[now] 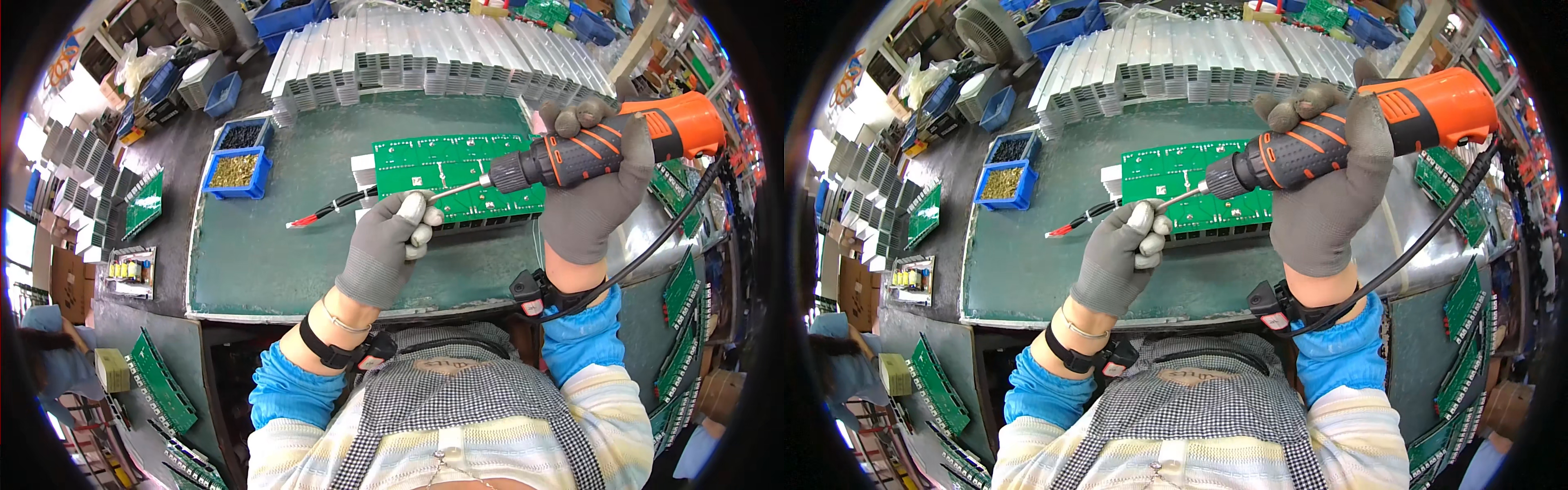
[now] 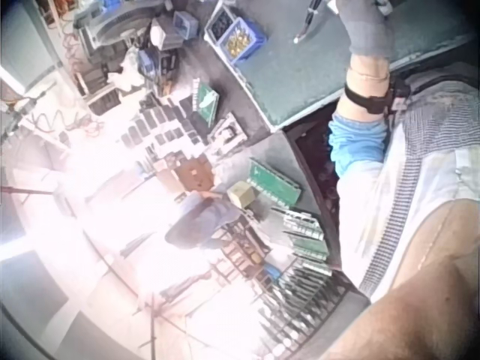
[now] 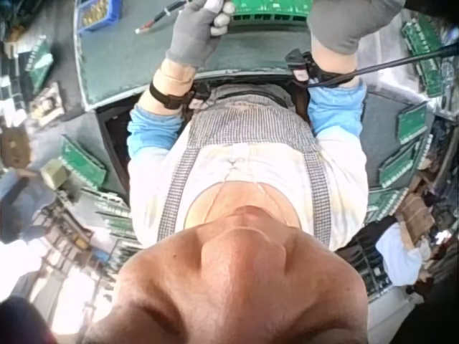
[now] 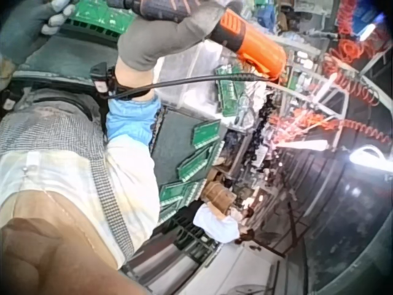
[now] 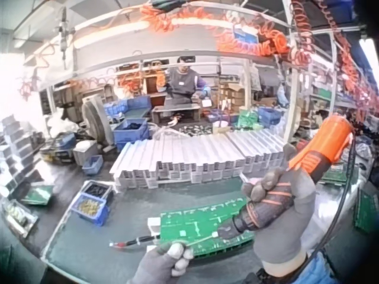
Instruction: Assemble printed circuit boards (PCBs) onto an aluminum chassis using an electric screwdriver and applying thermal paste.
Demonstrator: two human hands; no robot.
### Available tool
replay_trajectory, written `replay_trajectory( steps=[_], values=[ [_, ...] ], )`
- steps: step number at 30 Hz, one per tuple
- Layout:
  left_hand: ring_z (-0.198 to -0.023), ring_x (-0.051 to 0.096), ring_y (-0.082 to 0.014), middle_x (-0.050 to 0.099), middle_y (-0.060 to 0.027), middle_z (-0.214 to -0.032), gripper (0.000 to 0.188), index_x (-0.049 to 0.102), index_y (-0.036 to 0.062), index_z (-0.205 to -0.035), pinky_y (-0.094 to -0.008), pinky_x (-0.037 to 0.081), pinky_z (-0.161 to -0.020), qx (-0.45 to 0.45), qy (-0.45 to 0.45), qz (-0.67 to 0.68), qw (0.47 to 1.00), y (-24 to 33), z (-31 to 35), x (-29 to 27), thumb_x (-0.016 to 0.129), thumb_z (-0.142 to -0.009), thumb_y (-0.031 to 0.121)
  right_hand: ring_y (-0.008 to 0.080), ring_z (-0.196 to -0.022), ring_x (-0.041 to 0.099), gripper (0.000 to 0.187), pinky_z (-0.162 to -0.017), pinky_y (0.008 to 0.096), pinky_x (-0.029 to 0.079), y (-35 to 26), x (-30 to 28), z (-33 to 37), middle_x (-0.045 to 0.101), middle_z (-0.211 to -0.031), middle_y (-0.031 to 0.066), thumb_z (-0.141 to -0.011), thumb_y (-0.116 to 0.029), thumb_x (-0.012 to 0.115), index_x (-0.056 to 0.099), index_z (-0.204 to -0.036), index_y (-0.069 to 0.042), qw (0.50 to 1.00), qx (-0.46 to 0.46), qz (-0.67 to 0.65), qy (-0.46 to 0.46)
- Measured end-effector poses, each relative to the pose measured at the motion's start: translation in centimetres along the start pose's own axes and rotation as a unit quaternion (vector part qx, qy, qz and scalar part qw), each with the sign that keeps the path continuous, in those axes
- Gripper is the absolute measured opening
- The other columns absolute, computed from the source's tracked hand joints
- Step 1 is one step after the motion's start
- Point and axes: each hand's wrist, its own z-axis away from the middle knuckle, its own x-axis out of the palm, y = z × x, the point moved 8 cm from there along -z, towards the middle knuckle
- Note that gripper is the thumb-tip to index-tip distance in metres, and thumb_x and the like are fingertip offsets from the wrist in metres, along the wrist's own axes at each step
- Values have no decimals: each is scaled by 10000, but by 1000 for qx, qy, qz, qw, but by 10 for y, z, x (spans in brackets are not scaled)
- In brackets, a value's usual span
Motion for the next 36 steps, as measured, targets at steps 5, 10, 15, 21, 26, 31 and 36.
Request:
replay_trajectory(
  steps=[5,10,15,21,26,31,36],
  values=[
    [-666,439,-45,579,-56,-917,426,461,-39,-1248,-145,347,-517,-8,-8,8,1000,12,7,-11,541,-963,268,203,-696,605,504,-814,474,512,11,5,-1,577,-821,76,-896,-340,569,400,-1297,-88,999,4,-34,-8],
    [-900,581,-188,579,-145,-1155,1046,307,-95,-1388,-286,507,-795,181,61,-341,920,80,14,-38,810,-667,471,202,-699,606,509,-801,469,517,29,12,-19,582,-809,89,-874,-246,591,366,-1297,-73,999,-29,-23,-18],
    [-1214,424,-410,446,-275,-1306,1304,283,-145,-1376,-451,374,-1022,194,50,-790,579,91,-11,-30,821,-473,627,203,-691,605,465,-853,503,500,63,27,-32,584,-824,91,-867,-202,581,403,-1273,-64,996,-15,78,-43],
    [-1248,388,-464,389,-312,-1354,1371,310,-137,-1364,-470,357,-1044,49,-36,-866,496,76,-38,-44,721,-441,789,196,-675,601,502,-842,476,505,91,37,-37,576,-801,87,-860,-181,584,392,-1308,-61,997,32,61,-48],
    [-1254,396,-443,407,-300,-1343,1313,352,-127,-1342,-469,357,-1044,106,-28,-844,526,78,-37,-47,725,-467,777,197,-685,602,515,-840,472,504,98,40,-36,573,-809,86,-861,-190,593,388,-1313,-57,994,44,72,-65],
    [-1156,465,-404,498,-236,-1253,955,414,-55,-1325,-458,403,-979,187,-68,-819,538,101,-49,-57,740,-660,547,201,-700,606,501,-872,491,485,97,39,-39,575,-825,86,-889,-227,588,383,-1310,-49,994,28,78,-75],
    [-1053,522,-347,569,-145,-1147,669,508,52,-1272,-428,443,-906,227,-122,-816,516,105,-75,-50,736,-723,359,205,-713,609,482,-895,505,475,97,39,-42,576,-826,85,-906,-236,580,384,-1305,-49,991,39,92,-88]
  ],
)
